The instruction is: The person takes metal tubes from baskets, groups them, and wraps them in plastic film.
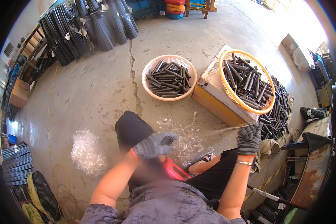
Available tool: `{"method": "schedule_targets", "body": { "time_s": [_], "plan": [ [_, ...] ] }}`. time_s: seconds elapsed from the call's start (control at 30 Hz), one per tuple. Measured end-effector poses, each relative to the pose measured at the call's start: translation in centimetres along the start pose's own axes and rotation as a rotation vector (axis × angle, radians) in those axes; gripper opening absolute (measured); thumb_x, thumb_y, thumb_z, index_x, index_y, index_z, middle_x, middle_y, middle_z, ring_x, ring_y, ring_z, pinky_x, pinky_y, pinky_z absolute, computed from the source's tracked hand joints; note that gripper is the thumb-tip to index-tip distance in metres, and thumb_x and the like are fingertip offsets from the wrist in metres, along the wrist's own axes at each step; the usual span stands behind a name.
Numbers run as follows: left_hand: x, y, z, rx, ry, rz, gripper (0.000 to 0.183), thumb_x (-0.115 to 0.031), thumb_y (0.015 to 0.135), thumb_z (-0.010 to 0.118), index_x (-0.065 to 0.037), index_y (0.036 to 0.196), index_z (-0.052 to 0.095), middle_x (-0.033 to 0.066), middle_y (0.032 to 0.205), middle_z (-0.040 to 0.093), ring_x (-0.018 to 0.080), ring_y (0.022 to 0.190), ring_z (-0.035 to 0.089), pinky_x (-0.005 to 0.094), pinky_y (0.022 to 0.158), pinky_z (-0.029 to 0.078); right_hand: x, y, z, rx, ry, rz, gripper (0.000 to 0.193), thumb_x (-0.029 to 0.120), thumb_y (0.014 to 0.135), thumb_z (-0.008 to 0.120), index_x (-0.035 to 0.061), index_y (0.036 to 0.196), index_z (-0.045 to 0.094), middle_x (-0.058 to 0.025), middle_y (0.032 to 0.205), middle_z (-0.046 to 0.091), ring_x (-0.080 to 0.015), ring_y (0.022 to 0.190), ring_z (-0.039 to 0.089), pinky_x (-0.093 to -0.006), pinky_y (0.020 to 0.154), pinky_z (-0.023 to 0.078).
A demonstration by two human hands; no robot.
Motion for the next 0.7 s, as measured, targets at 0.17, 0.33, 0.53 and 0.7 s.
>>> {"method": "schedule_targets", "body": {
  "time_s": [0.17,0.33,0.53,0.7],
  "plan": [
    [-3.9,-0.3,0.7,0.131,-0.387,-0.149,0.041,-0.006,0.082,0.062,0.0,0.122,0.052,0.0016,0.089,0.056,0.0108,0.079,0.055,0.0235,0.072,0.047,3.1,0.5,-6.2,-0.514,-0.74,-0.043,0.021,0.03,0.087,0.062,0.0093,0.084,0.058,-0.0025,0.067,0.055,-0.0154,0.054,0.052,-0.0278,0.047,0.044],
    [-5.3,0.3,0.4,-0.017,-0.418,-0.095,0.036,-0.005,0.083,0.061,0.0,0.117,0.053,0.0009,0.086,0.055,0.0098,0.078,0.055,0.0247,0.071,0.048,2.9,-2.2,-1.6,-0.198,-1.902,-0.435,0.05,0.001,0.081,0.066,0.0033,0.126,0.046,-0.0089,0.112,0.058,-0.0158,0.093,0.055,-0.0288,0.083,0.048],
    [-7.2,0.2,1.3,0.043,-0.278,-0.137,0.031,-0.005,0.083,0.061,-0.001,0.113,0.055,0.0035,0.089,0.059,0.0121,0.081,0.056,0.027,0.075,0.048,-8.4,-6.3,13.0,0.58,-0.887,0.211,0.082,0.0,0.073,0.074,0.0066,0.141,0.029,-0.0138,0.133,0.048,-0.0114,0.073,0.06,-0.0246,0.064,0.051],
    [-6.7,-0.8,0.3,0.041,-0.436,0.032,0.043,-0.006,0.079,0.063,-0.002,0.119,0.05,0.0073,0.093,0.06,0.0162,0.085,0.059,0.029,0.073,0.051,-15.2,-5.4,9.9,0.706,-0.977,0.483,0.044,0.015,0.081,0.07,0.0035,0.118,0.05,-0.006,0.1,0.058,-0.0086,0.065,0.055,-0.0226,0.057,0.045]
  ]
}}
Point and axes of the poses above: each hand's wrist, its own y-axis towards the middle knuckle, its own z-axis out of the palm, x = y × z, the point moved 4 cm from there along y, towards the middle knuckle
